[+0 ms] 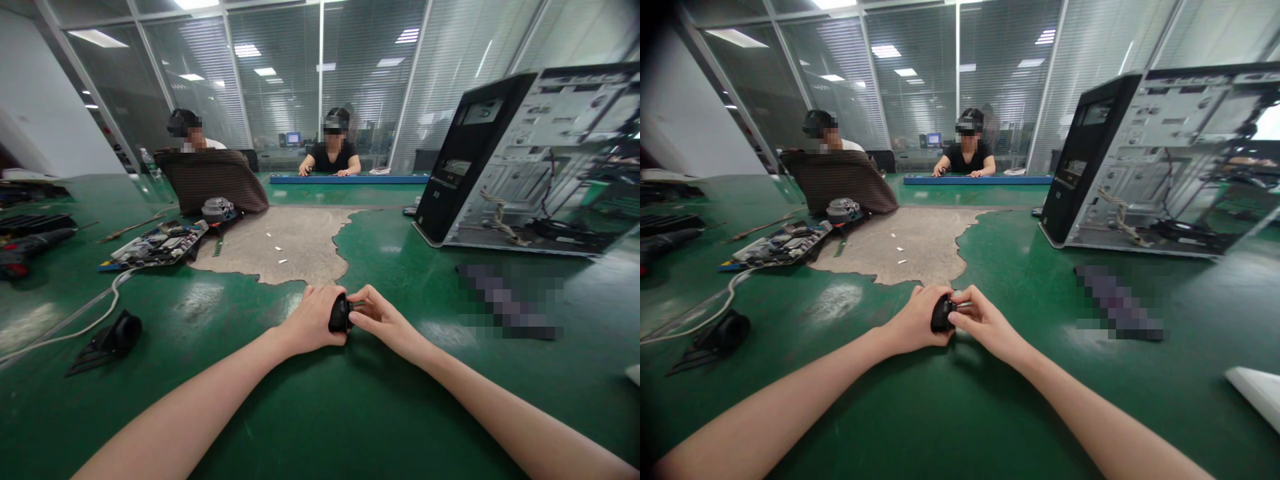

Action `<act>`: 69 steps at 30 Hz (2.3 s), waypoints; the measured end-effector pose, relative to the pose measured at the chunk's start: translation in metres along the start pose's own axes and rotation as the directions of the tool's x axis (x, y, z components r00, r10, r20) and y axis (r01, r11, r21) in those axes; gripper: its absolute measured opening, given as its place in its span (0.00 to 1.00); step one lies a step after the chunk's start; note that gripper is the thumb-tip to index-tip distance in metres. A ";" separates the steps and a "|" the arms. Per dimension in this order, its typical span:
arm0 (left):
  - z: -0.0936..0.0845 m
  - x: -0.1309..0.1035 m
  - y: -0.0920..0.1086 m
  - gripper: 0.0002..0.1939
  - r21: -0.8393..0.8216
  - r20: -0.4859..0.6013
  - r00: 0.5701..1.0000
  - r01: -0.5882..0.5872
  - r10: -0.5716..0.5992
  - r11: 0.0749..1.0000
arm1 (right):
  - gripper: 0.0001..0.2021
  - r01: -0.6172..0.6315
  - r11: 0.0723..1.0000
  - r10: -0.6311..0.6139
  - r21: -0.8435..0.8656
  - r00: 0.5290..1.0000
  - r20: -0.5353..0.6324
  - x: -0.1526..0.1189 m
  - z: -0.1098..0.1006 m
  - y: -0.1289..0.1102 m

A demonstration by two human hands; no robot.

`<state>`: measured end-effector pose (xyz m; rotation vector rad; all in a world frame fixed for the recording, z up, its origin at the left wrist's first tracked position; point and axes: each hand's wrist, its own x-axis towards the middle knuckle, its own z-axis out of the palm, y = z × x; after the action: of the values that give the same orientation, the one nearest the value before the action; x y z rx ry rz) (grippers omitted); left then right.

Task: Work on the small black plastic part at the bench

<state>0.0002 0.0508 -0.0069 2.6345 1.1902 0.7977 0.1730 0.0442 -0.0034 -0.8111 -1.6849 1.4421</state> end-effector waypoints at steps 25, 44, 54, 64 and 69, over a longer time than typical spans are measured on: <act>-0.002 0.001 0.003 0.29 -0.018 0.018 1.000 0.023 -0.023 1.000 | 0.13 -0.017 0.999 0.016 -0.046 1.000 -0.009 0.002 0.000 -0.001; -0.002 0.000 0.002 0.29 -0.026 0.027 0.999 0.025 -0.025 0.999 | 0.14 -0.012 0.999 0.012 -0.030 1.000 0.019 -0.001 0.000 0.000; -0.001 0.000 0.003 0.29 -0.012 0.015 0.999 0.029 -0.028 1.000 | 0.10 0.008 0.998 -0.010 -0.054 0.999 -0.043 -0.001 0.003 -0.003; -0.003 0.000 0.003 0.30 -0.017 0.027 0.999 0.031 -0.031 0.999 | 0.12 0.020 0.997 -0.021 -0.073 1.000 -0.009 -0.004 0.004 -0.002; -0.002 0.000 0.002 0.30 -0.012 0.018 0.999 0.027 -0.027 1.000 | 0.12 0.002 0.999 -0.007 -0.049 0.996 -0.093 -0.005 0.004 -0.003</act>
<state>0.0008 0.0492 -0.0040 2.6042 1.2095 0.7730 0.1722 0.0379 -0.0013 -0.8874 -1.6553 1.3442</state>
